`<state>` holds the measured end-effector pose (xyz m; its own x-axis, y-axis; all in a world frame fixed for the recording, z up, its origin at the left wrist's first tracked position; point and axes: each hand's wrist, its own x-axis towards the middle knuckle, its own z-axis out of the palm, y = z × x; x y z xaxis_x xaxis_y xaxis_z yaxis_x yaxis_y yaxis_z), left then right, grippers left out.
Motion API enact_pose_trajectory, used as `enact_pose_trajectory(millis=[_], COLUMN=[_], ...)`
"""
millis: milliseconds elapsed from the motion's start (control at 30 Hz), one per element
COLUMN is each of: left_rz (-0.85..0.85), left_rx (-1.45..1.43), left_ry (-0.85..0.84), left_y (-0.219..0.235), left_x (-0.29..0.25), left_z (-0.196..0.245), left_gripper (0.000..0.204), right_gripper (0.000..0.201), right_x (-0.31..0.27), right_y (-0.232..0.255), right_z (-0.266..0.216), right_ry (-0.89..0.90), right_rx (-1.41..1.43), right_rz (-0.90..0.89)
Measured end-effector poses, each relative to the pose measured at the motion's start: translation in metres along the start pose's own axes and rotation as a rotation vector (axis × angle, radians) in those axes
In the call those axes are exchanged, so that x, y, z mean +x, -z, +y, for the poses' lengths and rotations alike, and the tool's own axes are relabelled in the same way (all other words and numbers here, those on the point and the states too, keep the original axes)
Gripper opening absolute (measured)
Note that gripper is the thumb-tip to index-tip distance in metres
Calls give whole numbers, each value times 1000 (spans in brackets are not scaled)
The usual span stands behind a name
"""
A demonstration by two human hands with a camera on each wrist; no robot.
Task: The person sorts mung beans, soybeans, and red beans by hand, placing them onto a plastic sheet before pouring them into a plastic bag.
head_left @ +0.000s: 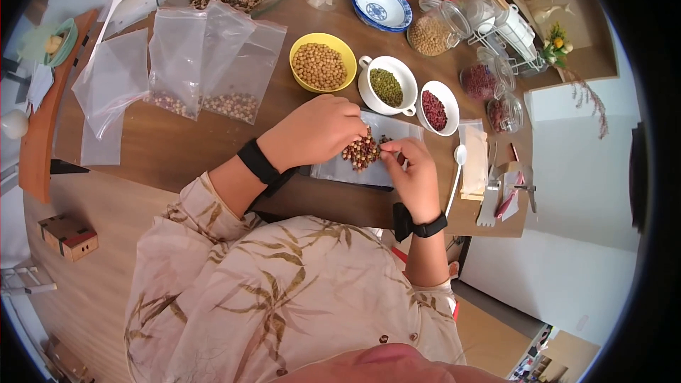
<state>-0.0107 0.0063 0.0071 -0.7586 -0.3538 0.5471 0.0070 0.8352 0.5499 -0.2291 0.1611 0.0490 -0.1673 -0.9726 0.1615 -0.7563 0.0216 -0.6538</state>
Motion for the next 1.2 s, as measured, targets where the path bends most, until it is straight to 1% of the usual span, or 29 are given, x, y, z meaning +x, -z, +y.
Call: enact_pose_trajectory(millis=[67, 167, 233, 300, 400, 467, 533, 600, 667, 700, 767, 800, 833, 900, 967, 1033, 1100, 1133, 1200], left_rz=[-21, -50, -25, -24, -25, -24, -45, -36, -26, -25, -23, -39, -57, -55, -53, -25, -28, -29, -31], left_rx=[5, -48, -102, -95, -90, -85, -67, -63, -56, -52, -50, -36, -23, -25, -21, -46, -52, -58, -67], left_ry=[-11, 26, 36, 35, 38, 39, 29, 19, 13, 12, 10, 18, 23, 18, 20, 22, 24, 25, 24], left_y=[0, 1, 2, 2, 3, 4, 4, 3, 2, 1, 1, 2, 1, 1, 1, 0, 0, 0, 1], left_x=[1, 2, 2, 2, 3, 2, 2, 1, 0, 0, -1, -1, 0, 0, 0, 1, 1, 1, 2], left_z=[-1, -3, -4, -3, -1, -1, -2, -3, -5, -6, -6, -5, -4, -3, -3, -3, -4, -4, -4], left_gripper=[10, 12, 10, 10, 10, 10, 15, 15, 15, 14, 14, 14, 14, 14, 14, 9, 9, 9, 10], right_gripper=[10, 10, 10, 11, 12, 10, 10, 12, 11, 11, 9, 14, 14, 18, 18, 19, 16, 16, 11], right_x=[-5, -3, -2, 0, 3, 4, 5, 5, 3, 3, 3, 0, -3, -9, -10, -11, -12, -12, -10], right_y=[-6, -11, -17, -20, -22, -23, -23, -25, -23, -14, 7, 13, 13, 9, 9, 2, -8, -10, -13], right_z=[-1, -3, -3, -1, -1, -4, -3, 4, 23, 20, 8, 12, 17, 26, 20, 19, 23, 18, 5], right_ry=[-44, -49, -47, -44, -41, -77, -75, -69, -266, -266, -541, -559, -562, -508, -523, -536, -375, -374, -104], right_rx=[-10, -50, -72, -104, -98, -77, -84, -90, 314, 314, 917, 1073, 1069, 1268, 1241, 1218, 642, 643, 62], right_rz=[-4, 29, 51, 75, 74, 42, 34, 26, 38, 33, 3, -30, -24, -10, -6, -5, -23, -21, 29])
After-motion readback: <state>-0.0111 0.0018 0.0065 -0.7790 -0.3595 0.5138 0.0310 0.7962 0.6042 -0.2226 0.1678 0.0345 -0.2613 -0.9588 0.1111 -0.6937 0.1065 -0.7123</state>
